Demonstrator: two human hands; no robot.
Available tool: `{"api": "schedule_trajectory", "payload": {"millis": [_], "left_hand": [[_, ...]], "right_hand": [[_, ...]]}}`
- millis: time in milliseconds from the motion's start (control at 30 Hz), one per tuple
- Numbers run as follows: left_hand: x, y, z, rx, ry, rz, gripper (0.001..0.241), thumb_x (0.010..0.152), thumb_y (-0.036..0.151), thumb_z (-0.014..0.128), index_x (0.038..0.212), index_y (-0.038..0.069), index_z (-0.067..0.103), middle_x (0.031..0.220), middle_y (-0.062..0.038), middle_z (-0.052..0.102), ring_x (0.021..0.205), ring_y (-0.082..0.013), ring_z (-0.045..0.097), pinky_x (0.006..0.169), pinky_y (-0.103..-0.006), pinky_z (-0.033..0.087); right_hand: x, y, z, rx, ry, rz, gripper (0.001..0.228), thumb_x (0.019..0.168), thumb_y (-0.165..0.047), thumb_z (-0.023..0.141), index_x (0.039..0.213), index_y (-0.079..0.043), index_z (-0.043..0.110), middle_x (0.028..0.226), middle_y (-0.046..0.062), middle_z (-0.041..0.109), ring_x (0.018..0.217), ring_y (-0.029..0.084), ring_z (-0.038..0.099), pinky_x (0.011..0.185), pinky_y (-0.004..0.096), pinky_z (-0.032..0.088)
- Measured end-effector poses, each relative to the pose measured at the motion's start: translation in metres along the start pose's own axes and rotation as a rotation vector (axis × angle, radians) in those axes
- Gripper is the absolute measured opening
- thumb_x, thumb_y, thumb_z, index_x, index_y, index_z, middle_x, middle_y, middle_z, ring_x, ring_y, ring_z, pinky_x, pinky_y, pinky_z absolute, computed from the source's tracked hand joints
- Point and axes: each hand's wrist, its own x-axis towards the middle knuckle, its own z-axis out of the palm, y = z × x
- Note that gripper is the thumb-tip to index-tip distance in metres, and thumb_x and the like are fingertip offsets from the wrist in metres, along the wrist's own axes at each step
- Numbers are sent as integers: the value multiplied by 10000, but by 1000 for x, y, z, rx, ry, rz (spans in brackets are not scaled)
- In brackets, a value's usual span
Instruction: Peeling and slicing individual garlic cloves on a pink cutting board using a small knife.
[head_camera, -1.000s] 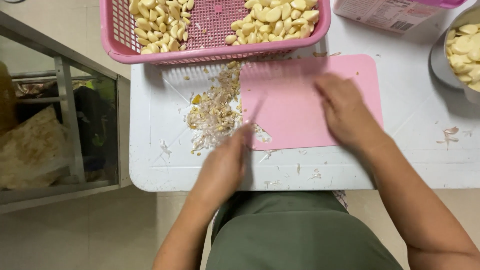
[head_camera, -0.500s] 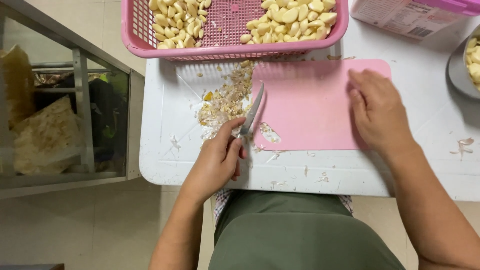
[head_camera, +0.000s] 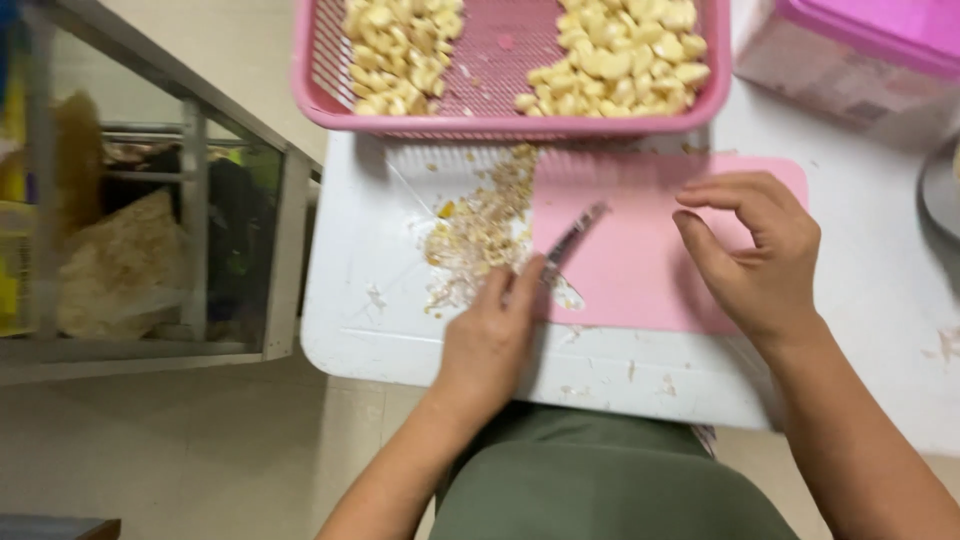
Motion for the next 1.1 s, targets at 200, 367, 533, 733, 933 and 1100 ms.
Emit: {"api": "schedule_trajectory", "payload": {"millis": [200,367,533,733,933,1100], "left_hand": [[13,4,3,47,160,171,449,913,-63,662,1352,18,617,1000,-136,559,857,-331,582,598,-430,511],[40,-28,-37,-31,257,227,208,832,12,781,1008,64,684,907,-103,625,772,-300,564,619,-424,457],[100,-79,-98,87,317,148,259,1059,181,708,836,130,588,742,-9,618,627,-149,566,465,-283,409],[210,-138,-108,-13,-6,-176,274,942,5,621,1191,46,515,1233,-200,683,936,-401,676,675,-546,543],[284,-216,-39,249,-249,-269,390,909,-44,495,1294,11,529,1192,-299,630,939,-504,684,736,-613,586],[299,-248,20,311,-134,-147,226,937,164,586,1074,-16,584,1013,-242,615,788,-548,746,634,-666,609]], "right_hand": [[56,-19,17,72,-47,-124,147,1028,125,735,1137,28,756,1129,175,770,1063,300,731,1011,390,570],[118,-28,26,93,-104,-252,132,1041,80,764,1170,57,750,1117,200,770,1056,315,735,966,412,581],[188,-36,62,169,-197,-238,120,1081,23,712,1192,62,740,1122,198,751,1061,294,715,927,381,605],[269,-42,132,-31,-701,231,525,990,-126,685,1496,-79,553,1458,137,622,1287,287,613,1102,398,518],[288,-6,196,-173,-970,469,956,870,-192,813,1655,-143,270,1741,74,277,1559,275,316,1304,457,290],[283,40,244,-197,-841,296,1275,438,-497,1107,1462,-4,528,1434,337,464,1293,558,581,1067,619,515]]}}
